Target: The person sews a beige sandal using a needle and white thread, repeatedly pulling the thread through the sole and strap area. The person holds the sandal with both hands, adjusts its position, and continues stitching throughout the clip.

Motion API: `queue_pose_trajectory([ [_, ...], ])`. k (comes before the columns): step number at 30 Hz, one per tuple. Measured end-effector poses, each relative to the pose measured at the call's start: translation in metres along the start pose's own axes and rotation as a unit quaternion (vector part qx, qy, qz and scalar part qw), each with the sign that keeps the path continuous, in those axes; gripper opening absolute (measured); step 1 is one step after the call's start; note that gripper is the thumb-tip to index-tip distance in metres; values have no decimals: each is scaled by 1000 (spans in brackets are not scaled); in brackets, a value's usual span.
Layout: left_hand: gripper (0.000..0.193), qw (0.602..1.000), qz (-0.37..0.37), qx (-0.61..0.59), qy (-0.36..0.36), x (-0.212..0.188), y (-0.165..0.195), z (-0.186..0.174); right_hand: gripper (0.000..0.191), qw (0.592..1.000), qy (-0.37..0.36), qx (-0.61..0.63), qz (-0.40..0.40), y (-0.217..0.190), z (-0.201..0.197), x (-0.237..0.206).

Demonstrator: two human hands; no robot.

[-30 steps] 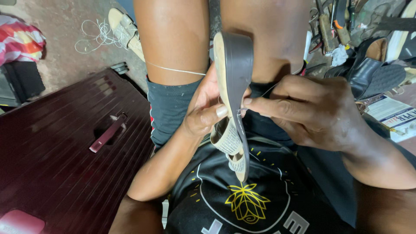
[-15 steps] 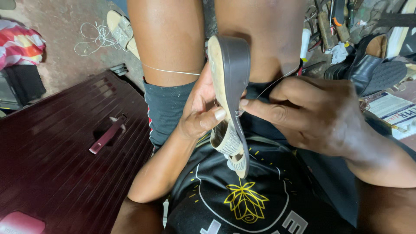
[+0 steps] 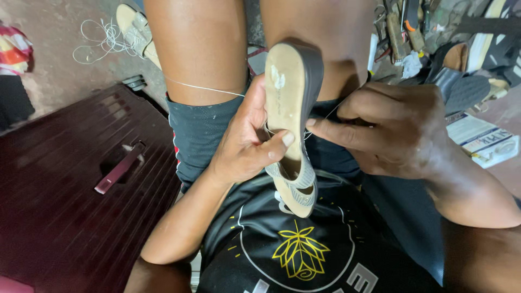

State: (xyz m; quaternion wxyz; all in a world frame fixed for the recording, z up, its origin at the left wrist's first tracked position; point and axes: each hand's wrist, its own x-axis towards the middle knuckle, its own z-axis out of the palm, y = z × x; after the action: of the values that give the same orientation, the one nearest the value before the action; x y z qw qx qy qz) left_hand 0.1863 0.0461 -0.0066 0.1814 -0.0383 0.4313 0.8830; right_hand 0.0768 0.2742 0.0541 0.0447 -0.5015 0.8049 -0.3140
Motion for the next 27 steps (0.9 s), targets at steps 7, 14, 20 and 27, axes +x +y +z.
queue_pose_trajectory([
  [7, 70, 996, 4, 87, 29, -2, 16, 16, 19, 955, -2, 296, 18, 29, 25, 3],
  [14, 69, 980, 12, 188, 68, -6, 35, 42, 12, 904, -53, 416, 83, 38, 19, -12],
  [20, 75, 963, -6, 252, 95, -6, 39, 50, 12, 916, -26, 398, 53, 31, 20, -16],
  [27, 70, 963, -36, 252, 92, -9, 39, 49, 15, 943, 3, 334, 1, 27, 27, -16],
])
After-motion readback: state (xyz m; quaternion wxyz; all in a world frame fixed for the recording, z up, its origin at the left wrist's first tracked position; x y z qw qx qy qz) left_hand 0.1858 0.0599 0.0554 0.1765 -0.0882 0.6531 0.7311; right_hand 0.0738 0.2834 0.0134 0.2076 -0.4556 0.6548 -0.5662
